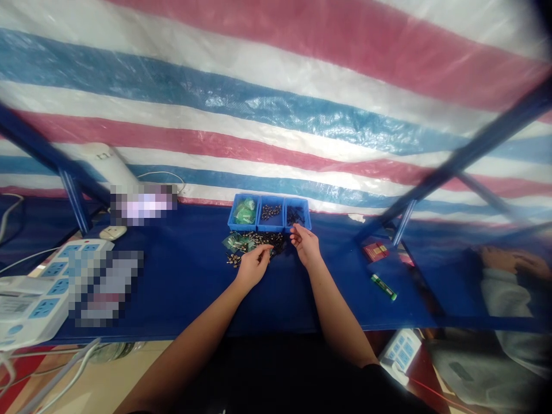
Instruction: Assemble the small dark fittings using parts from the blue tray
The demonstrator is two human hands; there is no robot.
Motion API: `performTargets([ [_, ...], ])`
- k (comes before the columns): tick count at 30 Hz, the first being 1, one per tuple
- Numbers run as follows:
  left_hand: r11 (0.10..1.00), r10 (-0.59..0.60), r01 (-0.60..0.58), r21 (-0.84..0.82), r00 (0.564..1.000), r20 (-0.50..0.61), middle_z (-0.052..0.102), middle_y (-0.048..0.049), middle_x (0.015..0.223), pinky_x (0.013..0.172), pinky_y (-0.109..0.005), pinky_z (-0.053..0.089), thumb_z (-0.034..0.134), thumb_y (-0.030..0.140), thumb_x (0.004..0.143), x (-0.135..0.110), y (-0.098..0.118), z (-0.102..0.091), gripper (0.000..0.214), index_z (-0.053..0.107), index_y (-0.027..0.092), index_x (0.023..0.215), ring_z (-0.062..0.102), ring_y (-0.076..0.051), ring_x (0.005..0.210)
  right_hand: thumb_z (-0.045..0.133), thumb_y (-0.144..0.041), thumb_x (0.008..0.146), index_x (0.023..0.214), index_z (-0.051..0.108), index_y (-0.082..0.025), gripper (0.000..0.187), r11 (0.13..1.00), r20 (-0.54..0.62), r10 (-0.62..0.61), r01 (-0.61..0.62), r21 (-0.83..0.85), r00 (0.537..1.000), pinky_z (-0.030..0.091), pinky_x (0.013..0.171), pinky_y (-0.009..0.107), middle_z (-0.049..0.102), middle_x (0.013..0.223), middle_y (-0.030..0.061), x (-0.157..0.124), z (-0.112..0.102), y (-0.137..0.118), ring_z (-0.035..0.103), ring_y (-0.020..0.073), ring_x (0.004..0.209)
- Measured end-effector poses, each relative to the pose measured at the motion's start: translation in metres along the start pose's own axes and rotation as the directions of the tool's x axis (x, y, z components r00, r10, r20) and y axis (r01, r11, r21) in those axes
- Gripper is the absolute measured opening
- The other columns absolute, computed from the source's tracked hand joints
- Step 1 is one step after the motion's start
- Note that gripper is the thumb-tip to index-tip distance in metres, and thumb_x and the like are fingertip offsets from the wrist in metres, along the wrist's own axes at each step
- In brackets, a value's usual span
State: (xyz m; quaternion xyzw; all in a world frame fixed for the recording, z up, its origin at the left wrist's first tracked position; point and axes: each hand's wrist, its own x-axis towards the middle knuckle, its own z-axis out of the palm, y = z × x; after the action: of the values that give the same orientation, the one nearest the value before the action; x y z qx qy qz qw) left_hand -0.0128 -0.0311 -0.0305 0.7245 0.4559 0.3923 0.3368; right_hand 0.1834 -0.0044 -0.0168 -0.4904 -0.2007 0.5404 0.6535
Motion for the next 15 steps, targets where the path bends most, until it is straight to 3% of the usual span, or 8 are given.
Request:
performTargets([
  [3,1.000,0.002,-0.002,0.016,1.000,-0.002,0.067,-0.0011,0.069,0.059,-0.022,0.047,0.047,0.028,0.092,0.000,0.000,0.000,0.026,0.068,0.021,0.106,0.061,-0.012,0.058,0.066,-0.046,0.078,0.106,0.068,-0.018,0.039,0.999,0.059,-0.044,0.046,-0.024,0.997,0.046,0.045,0.021,0.070,0.078,0.0036,-0.001,-0.003,-0.003,0.058,0.0101,0.053],
  [6,1.000,-0.008,0.008,0.017,1.000,0.002,0.067,-0.0009,0.069,0.060,-0.023,0.047,0.046,0.028,0.092,0.000,0.000,0.000,0.026,0.068,0.021,0.105,0.062,-0.013,0.059,0.058,-0.048,0.082,0.101,0.070,-0.018,0.037,0.939,0.065,-0.173,0.185,-0.291,0.983,0.040,0.041,0.023,0.065,0.066,0.0005,-0.004,-0.009,-0.003,0.052,0.0107,0.046],
  [8,1.000,-0.017,0.017,0.008,1.000,-0.002,0.067,-0.0010,0.069,0.061,-0.023,0.048,0.046,0.029,0.092,0.000,-0.001,0.000,0.027,0.068,0.021,0.106,0.062,-0.013,0.060,0.059,-0.044,0.080,0.088,0.072,-0.019,0.029,0.780,0.095,-0.283,0.287,-0.557,0.954,0.043,0.047,0.024,0.065,0.063,0.0004,-0.007,-0.015,0.000,0.055,0.0130,0.050],
  [10,1.000,-0.020,0.020,-0.002,1.000,-0.012,0.067,-0.0010,0.068,0.061,-0.023,0.048,0.046,0.029,0.092,0.000,-0.002,0.001,0.027,0.068,0.021,0.105,0.063,-0.014,0.060,0.063,-0.038,0.077,0.081,0.073,-0.021,0.020,0.554,0.166,-0.361,0.354,-0.753,0.918,0.047,0.056,0.026,0.067,0.065,0.0010,-0.009,-0.019,0.003,0.060,0.0162,0.059],
  [12,1.000,-0.021,0.020,-0.007,1.000,-0.014,0.067,-0.0009,0.068,0.060,-0.023,0.048,0.047,0.030,0.092,0.000,-0.002,0.001,0.027,0.068,0.021,0.105,0.063,-0.014,0.059,0.065,-0.032,0.075,0.079,0.073,-0.023,0.012,0.372,0.244,-0.373,0.386,-0.844,0.895,0.047,0.062,0.028,0.068,0.067,0.0016,-0.011,-0.022,0.006,0.062,0.0177,0.064],
  [15,1.000,-0.025,0.025,-0.003,1.000,-0.010,0.066,-0.0006,0.068,0.059,-0.022,0.047,0.047,0.029,0.092,0.000,-0.001,0.000,0.027,0.068,0.021,0.105,0.062,-0.013,0.058,0.066,-0.028,0.075,0.078,0.072,-0.023,0.009,0.227,0.304,-0.349,0.394,-0.891,0.887,0.046,0.064,0.028,0.069,0.072,0.0035,-0.012,-0.021,0.009,0.061,0.0182,0.067],
])
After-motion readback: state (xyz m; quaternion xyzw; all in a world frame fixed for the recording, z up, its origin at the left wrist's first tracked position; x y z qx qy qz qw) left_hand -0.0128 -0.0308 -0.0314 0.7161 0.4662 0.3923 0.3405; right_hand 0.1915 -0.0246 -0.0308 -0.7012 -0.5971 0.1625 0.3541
